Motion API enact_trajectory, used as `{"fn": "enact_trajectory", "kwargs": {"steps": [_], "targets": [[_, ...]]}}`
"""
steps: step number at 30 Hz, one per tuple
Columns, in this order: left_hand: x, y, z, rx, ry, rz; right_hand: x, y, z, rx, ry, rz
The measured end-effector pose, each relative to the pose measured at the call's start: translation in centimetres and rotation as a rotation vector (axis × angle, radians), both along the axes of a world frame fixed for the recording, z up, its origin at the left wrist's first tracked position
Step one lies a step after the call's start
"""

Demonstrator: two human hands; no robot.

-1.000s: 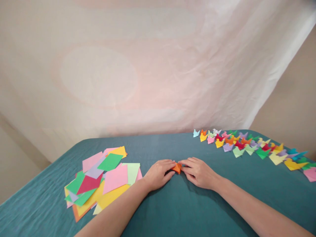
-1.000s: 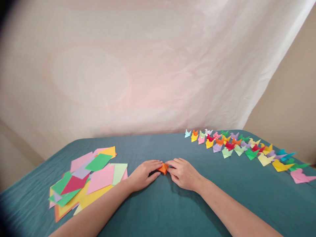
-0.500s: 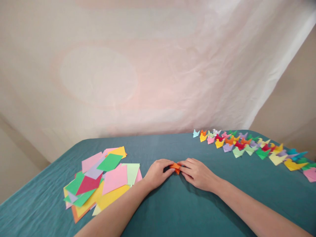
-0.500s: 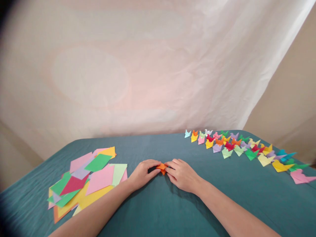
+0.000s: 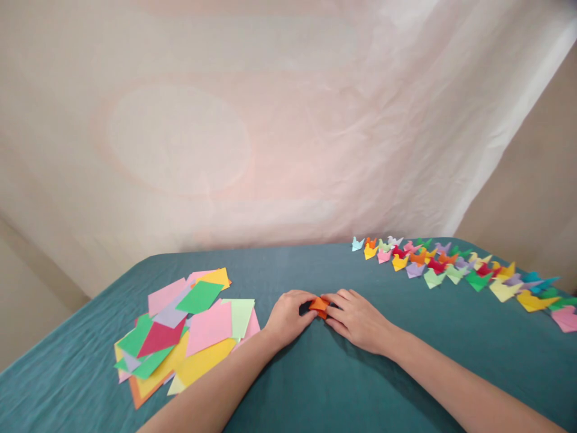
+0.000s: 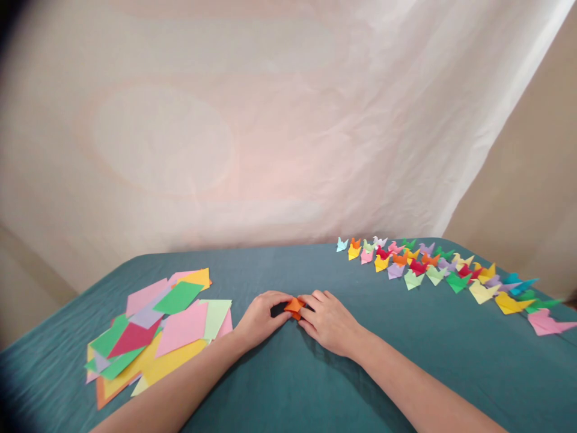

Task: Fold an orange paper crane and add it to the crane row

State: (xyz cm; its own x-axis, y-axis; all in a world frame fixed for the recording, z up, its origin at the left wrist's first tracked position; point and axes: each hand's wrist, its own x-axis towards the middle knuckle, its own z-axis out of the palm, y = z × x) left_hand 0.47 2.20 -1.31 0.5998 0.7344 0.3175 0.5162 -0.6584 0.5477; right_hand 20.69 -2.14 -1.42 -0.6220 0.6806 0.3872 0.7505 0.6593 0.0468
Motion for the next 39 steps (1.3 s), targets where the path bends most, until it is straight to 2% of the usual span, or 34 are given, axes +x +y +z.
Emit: {"fn": "enact_trajectory", "kwargs": {"steps": [7, 16, 19, 23, 28, 33, 39], "targets": [[0.3, 0.2, -0.3, 0.032, 0.010, 0.022, -0.9, -0.2, -0.1, -0.001, -0.037, -0.080], [0.9, 0.4, -0.7, 0.061, 0.041, 0.088, -1.0, -0.2, -0.2, -0.005, 0.031, -0.081], [0.9, 0.4, -0.6, 0.066, 0.046, 0.094, -0.6, -0.2, -0.2, -0.063, 0.139, -0.048], [1.0, 0.4, -0.6, 0.065, 0.052, 0.112, 0.1, 0.3, -0.7, -0.188, 0.411, -0.027], [1.1, 0.4, -0.4, 0.057, 0.054, 0.114, 0.5, 1.3, -1.6, -0.315, 0.713, -0.120], [1.2, 0.4, -0.3, 0.055, 0.064, 0.129, 0.4, 1.7, -1.7, -0.430, 0.811, -0.181], [1.1, 0.4, -0.4, 0.052, 0.061, 0.124, 0.3, 1.6, -1.5, -0.485, 0.883, -0.195]]}}
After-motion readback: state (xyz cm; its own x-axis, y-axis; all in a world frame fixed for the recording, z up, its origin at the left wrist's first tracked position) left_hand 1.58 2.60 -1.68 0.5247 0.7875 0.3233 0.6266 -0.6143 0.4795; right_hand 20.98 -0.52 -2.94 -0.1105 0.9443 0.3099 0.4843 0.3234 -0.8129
